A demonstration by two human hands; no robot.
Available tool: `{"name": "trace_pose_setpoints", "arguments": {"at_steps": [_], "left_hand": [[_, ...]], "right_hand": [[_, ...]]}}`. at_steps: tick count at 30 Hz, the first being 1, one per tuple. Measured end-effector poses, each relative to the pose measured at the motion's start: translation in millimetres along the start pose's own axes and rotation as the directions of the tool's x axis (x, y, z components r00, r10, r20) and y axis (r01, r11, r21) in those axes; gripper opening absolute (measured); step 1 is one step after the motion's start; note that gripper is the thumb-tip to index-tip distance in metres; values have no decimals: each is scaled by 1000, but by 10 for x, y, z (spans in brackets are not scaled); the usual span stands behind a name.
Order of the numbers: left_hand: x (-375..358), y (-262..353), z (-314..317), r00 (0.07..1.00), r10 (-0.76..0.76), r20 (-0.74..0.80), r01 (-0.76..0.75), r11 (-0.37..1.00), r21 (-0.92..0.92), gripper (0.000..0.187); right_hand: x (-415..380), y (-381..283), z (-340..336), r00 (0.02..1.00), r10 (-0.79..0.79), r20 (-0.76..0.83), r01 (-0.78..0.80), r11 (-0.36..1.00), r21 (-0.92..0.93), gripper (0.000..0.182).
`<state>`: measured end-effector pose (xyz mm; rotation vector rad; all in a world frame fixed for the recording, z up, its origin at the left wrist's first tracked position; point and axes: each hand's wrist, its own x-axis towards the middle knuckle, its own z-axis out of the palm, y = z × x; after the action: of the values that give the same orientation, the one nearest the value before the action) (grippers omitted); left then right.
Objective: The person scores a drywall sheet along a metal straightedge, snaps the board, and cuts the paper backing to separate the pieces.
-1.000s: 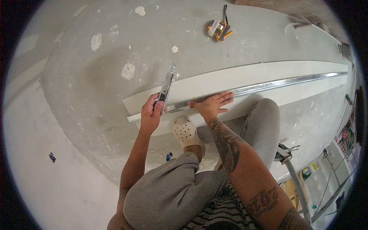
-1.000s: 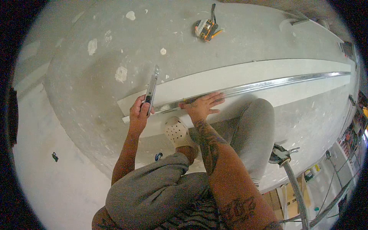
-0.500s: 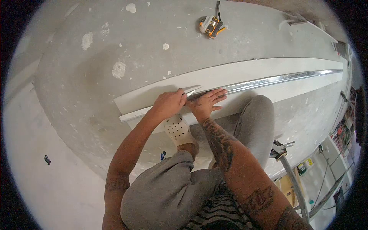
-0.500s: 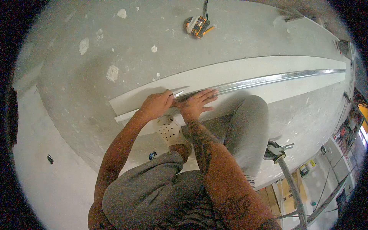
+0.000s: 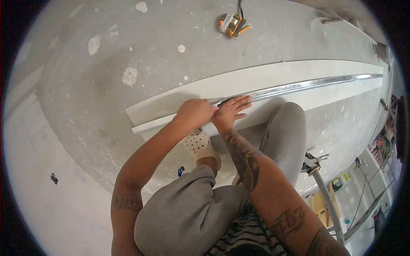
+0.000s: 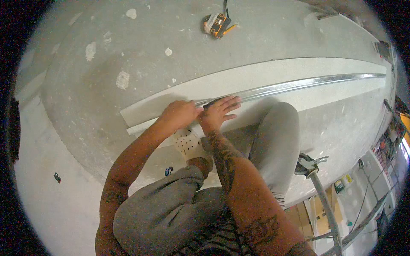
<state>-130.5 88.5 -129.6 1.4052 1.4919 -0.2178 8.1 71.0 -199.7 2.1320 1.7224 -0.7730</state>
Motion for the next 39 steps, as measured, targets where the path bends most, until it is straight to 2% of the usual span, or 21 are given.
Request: {"name": "trace_pose_setpoints", "arguments": {"at_steps": [3, 4, 5, 7, 8, 10, 14, 16, 19, 21, 22, 26, 28, 35, 37, 39], "left_hand": [[29, -4, 37, 1000, 4, 17, -4, 1000, -6, 45], [27, -21, 64, 999, 22, -24, -22, 1000, -5, 45], [21, -41, 92, 997, 39, -63, -39, 999, -3, 46], [34, -86, 119, 998, 33, -45, -32, 999, 2, 46], [39, -107, 127, 999, 26, -35, -26, 1000, 9, 46], [-26, -165, 126, 1000, 0, -31, 0, 1000, 6, 47], [-184, -389, 110, 996, -78, 47, 77, 997, 27, 48], [-297, -512, 104, 995, -87, 51, 85, 996, 37, 49], [-438, -641, 91, 989, -126, 78, 121, 991, 65, 49], [-525, -738, 83, 982, -162, 98, 154, 984, 91, 49], [-578, -797, 116, 985, -160, 59, 152, 981, 124, 48], [-837, -1107, 179, 986, -165, 4, 161, 968, 194, 46], [-998, -1245, 151, 978, -206, 32, 194, 956, 221, 46], [-1717, -2079, 243, 944, -325, 52, 297, 910, 290, 47], [-1998, -2363, 239, 882, -467, 65, 415, 833, 365, 44], [-2473, -3016, 417, 872, -488, 48, 418, 790, 448, 44]], "right_hand": [[20, -6, 16, 1000, -2, -29, 1, 999, -41, 125], [19, -5, 28, 1000, 0, -31, -1, 999, -51, 123], [22, -7, 45, 1000, 5, -27, -6, 999, -53, 123], [19, -15, 57, 992, -42, -123, 30, 995, -94, 127], [3, -7, 52, 992, -34, -122, 23, 995, -93, 127], [2, -45, -63, 1000, 14, -14, -15, 999, -45, 137], [-31, -119, -129, 999, 13, -37, -14, 999, -34, 148], [-37, -215, -248, 996, 81, 26, -79, 993, -87, 153], [-29, -210, -251, 995, 79, 58, -77, 996, -41, 160], [-23, -234, -279, 992, 99, 78, -93, 993, -75, 158], [-29, -249, -295, 988, 122, 93, -111, 987, -113, 156], [-53, -239, -265, 994, 98, 53, -94, 994, -62, 155], [-42, -239, -270, 991, 117, 67, -112, 991, -71, 155], [-48, -290, -356, 985, 125, 120, -118, 991, -57, 153], [-51, -279, -333, 989, 107, 102, -101, 993, -54, 153], [-66, -261, -328, 984, 123, 131, -116, 991, -63, 153]]}}
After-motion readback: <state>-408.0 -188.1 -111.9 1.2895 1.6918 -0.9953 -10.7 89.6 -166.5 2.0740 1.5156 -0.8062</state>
